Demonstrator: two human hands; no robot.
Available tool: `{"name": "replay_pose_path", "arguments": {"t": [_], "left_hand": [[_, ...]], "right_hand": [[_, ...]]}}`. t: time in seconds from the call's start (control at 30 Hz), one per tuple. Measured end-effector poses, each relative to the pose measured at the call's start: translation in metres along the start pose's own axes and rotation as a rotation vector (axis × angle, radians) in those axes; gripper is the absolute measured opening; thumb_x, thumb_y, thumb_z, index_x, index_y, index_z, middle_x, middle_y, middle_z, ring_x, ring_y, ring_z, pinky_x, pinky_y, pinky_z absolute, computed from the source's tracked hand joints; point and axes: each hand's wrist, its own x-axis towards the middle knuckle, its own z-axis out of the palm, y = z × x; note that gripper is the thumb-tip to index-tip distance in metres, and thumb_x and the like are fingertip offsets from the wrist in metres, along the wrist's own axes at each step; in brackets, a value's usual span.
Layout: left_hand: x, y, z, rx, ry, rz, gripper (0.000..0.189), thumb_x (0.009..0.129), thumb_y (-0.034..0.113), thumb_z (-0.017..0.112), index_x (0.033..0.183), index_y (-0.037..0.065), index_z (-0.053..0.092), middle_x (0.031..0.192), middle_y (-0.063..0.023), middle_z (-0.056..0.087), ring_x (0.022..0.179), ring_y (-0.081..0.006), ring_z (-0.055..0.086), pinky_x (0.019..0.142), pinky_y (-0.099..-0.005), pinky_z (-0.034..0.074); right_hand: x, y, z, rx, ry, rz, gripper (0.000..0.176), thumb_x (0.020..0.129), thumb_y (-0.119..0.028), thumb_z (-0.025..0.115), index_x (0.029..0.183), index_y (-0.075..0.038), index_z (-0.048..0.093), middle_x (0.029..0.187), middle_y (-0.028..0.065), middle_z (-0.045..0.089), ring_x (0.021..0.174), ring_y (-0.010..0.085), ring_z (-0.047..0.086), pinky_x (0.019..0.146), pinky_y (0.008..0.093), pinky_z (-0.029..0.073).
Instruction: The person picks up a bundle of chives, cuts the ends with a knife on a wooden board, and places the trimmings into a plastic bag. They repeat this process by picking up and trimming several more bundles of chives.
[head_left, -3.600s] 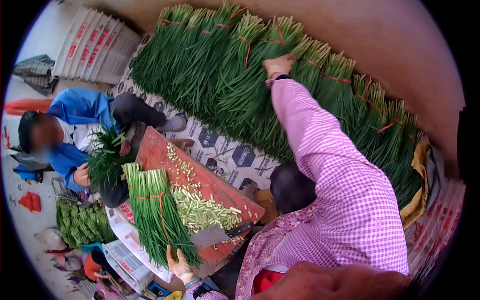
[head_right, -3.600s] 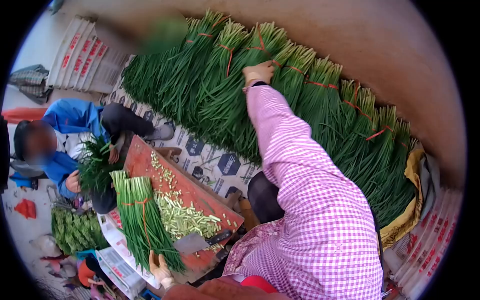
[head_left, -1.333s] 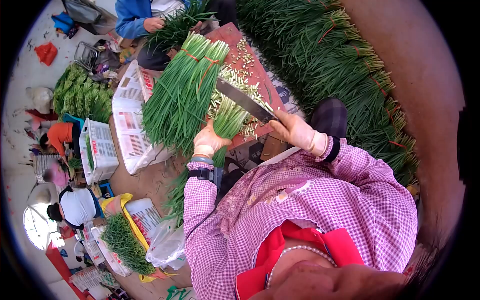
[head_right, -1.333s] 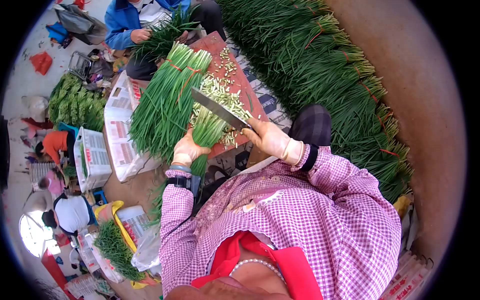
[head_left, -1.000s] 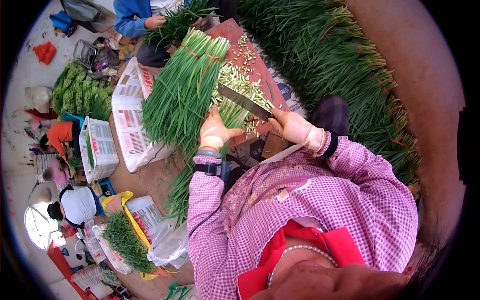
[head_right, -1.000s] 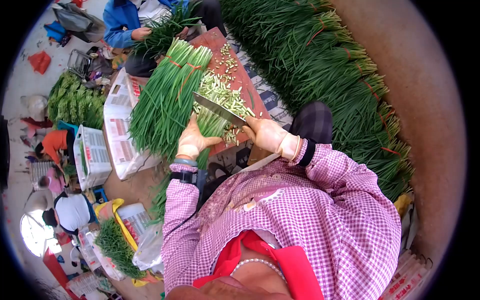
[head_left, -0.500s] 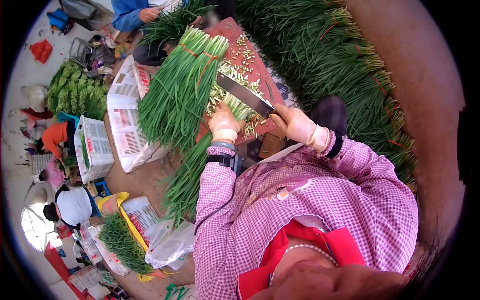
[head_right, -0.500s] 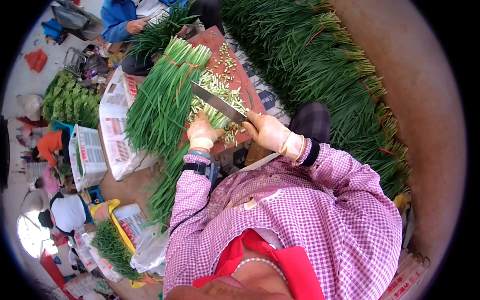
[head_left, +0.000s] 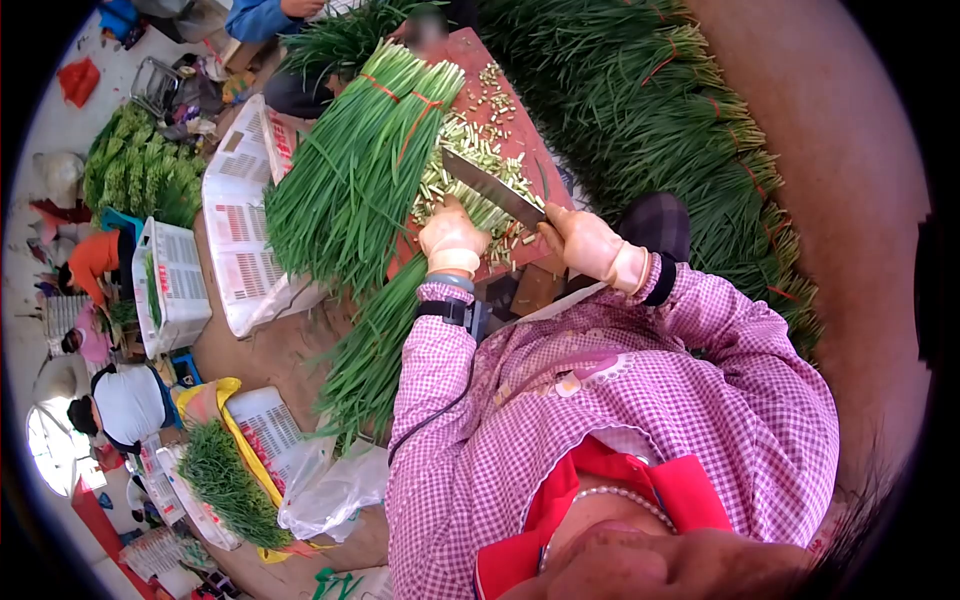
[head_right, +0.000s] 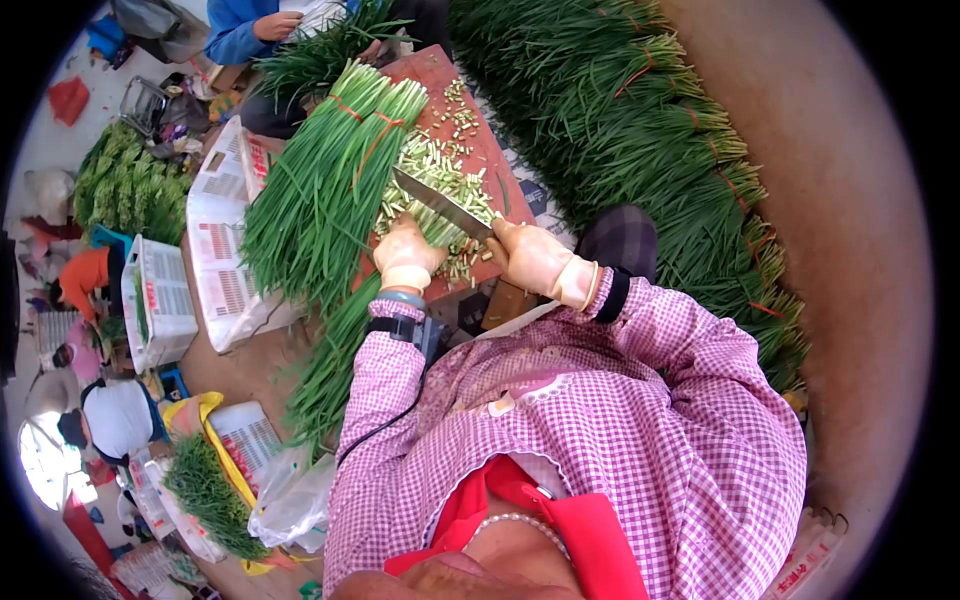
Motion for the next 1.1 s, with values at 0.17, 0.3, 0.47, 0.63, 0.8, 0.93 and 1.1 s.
{"name": "replay_pose_path", "arguments": {"t": [0.17, 0.3, 0.47, 0.63, 0.8, 0.93, 1.1], "left_hand": [[0.004, -0.002, -0.001, 0.035, -0.045, -0.017, 0.079, 0.068, 0.038, 0.081, 0.128, 0.003, 0.043, 0.122, -0.0183, 0.060, 0.109, -0.0325, 0.064, 0.087, -0.0406, 0.055], [-0.001, 0.002, -0.007, 0.069, -0.059, -0.018, 0.105, 0.068, 0.044, 0.080, 0.148, 0.001, 0.026, 0.122, -0.0177, 0.061, 0.108, -0.0300, 0.065, 0.087, -0.0385, 0.054], [0.011, -0.002, -0.002, 0.060, -0.125, -0.021, 0.101, 0.067, 0.041, 0.080, 0.145, 0.000, 0.031, 0.122, -0.0179, 0.061, 0.112, -0.0308, 0.063, 0.090, -0.0379, 0.053], [0.005, 0.001, 0.000, 0.055, -0.033, -0.021, 0.088, 0.066, 0.040, 0.081, 0.134, 0.001, 0.043, 0.120, -0.0188, 0.063, 0.110, -0.0318, 0.064, 0.092, -0.0392, 0.052], [0.003, 0.006, -0.011, 0.020, -0.103, -0.038, 0.081, 0.065, 0.035, 0.082, 0.129, 0.001, 0.045, 0.120, -0.0207, 0.061, 0.110, -0.0334, 0.064, 0.091, -0.0406, 0.053], [0.004, 0.004, -0.004, 0.020, -0.049, 0.003, 0.075, 0.065, 0.034, 0.081, 0.123, 0.000, 0.047, 0.117, -0.0216, 0.062, 0.107, -0.0342, 0.065, 0.090, -0.0406, 0.053], [0.005, 0.003, 0.005, 0.045, -0.002, 0.013, 0.075, 0.066, 0.041, 0.080, 0.124, 0.004, 0.051, 0.115, -0.0197, 0.065, 0.106, -0.0325, 0.066, 0.090, -0.0397, 0.053]], "right_hand": [[-0.001, -0.006, -0.004, 0.069, 0.101, -0.056, 0.022, 0.096, -0.023, 0.054, 0.097, -0.001, 0.052, 0.074, 0.0232, 0.062, 0.070, 0.0444, 0.061, 0.063, 0.0511, 0.048], [0.006, -0.020, -0.023, 0.129, 0.171, -0.011, 0.022, 0.096, -0.023, 0.054, 0.097, -0.002, 0.051, 0.074, 0.0229, 0.061, 0.070, 0.0442, 0.060, 0.062, 0.0502, 0.047], [0.000, -0.009, -0.014, 0.101, 0.095, -0.014, 0.023, 0.097, -0.024, 0.054, 0.098, -0.001, 0.051, 0.074, 0.0243, 0.061, 0.073, 0.0441, 0.060, 0.063, 0.0501, 0.047], [0.000, 0.000, -0.001, 0.078, 0.041, 0.009, 0.027, 0.096, -0.023, 0.054, 0.102, 0.003, 0.053, 0.072, 0.0245, 0.062, 0.072, 0.0440, 0.062, 0.064, 0.0505, 0.049], [0.005, 0.007, 0.003, 0.031, -0.016, 0.038, 0.025, 0.095, -0.022, 0.054, 0.101, 0.002, 0.054, 0.073, 0.0244, 0.062, 0.071, 0.0439, 0.061, 0.063, 0.0508, 0.048], [0.015, 0.014, 0.002, -0.025, -0.082, 0.013, 0.027, 0.094, -0.022, 0.053, 0.100, 0.004, 0.055, 0.073, 0.0260, 0.063, 0.072, 0.0443, 0.063, 0.066, 0.0518, 0.049], [0.037, 0.009, -0.016, -0.059, -0.167, 0.005, 0.025, 0.095, -0.020, 0.052, 0.092, 0.004, 0.056, 0.071, 0.0241, 0.063, 0.070, 0.0417, 0.064, 0.063, 0.0476, 0.051]]}}
